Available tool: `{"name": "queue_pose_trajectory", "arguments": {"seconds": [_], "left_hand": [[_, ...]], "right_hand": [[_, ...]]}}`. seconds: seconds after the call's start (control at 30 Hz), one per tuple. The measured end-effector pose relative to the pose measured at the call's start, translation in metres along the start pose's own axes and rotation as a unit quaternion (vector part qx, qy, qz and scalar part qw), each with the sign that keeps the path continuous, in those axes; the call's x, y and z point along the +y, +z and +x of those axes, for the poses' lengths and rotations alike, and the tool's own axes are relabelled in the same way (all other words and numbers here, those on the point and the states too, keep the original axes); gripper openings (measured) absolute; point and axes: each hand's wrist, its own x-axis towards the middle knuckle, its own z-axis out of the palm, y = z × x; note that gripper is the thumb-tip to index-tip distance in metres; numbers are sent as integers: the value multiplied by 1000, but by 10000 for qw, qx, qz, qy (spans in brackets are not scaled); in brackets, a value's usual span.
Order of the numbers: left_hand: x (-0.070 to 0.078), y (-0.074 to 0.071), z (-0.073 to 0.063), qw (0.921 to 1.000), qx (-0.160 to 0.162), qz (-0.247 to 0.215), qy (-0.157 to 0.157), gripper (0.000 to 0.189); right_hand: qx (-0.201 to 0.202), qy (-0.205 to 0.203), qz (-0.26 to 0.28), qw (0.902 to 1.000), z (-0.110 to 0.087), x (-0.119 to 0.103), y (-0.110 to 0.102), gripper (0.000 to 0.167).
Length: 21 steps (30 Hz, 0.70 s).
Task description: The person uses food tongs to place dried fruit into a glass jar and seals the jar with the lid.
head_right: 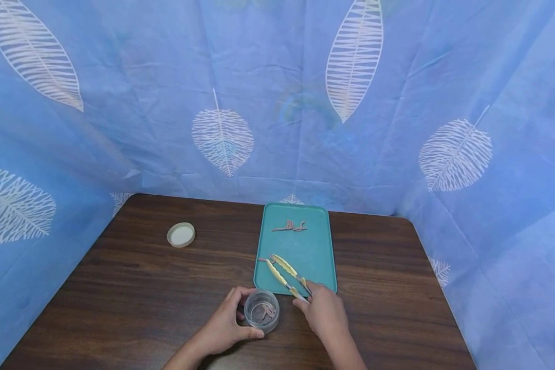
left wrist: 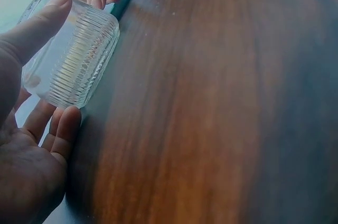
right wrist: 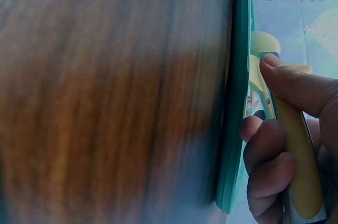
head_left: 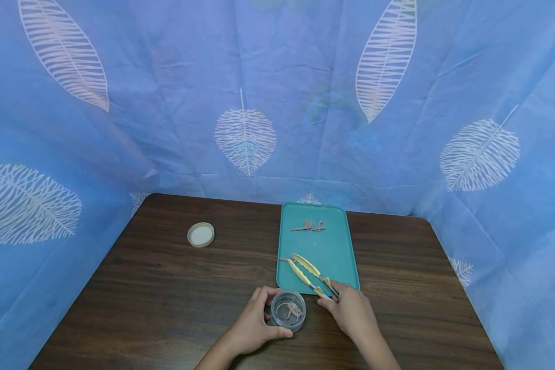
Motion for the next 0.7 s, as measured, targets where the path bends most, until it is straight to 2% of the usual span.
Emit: {"name": "queue_pose_trajectory", "arguments": {"seconds": [0.2,0.7], "left_hand": [[-1,0,0,10000,1,-9,-1,85],[1,0,0,10000,-1,9,-32,85]], "right_hand": [[193,-133,-38,9997,-2,3,2,59],[206,-13,-58,9998,-7,3,-2,60]]}}
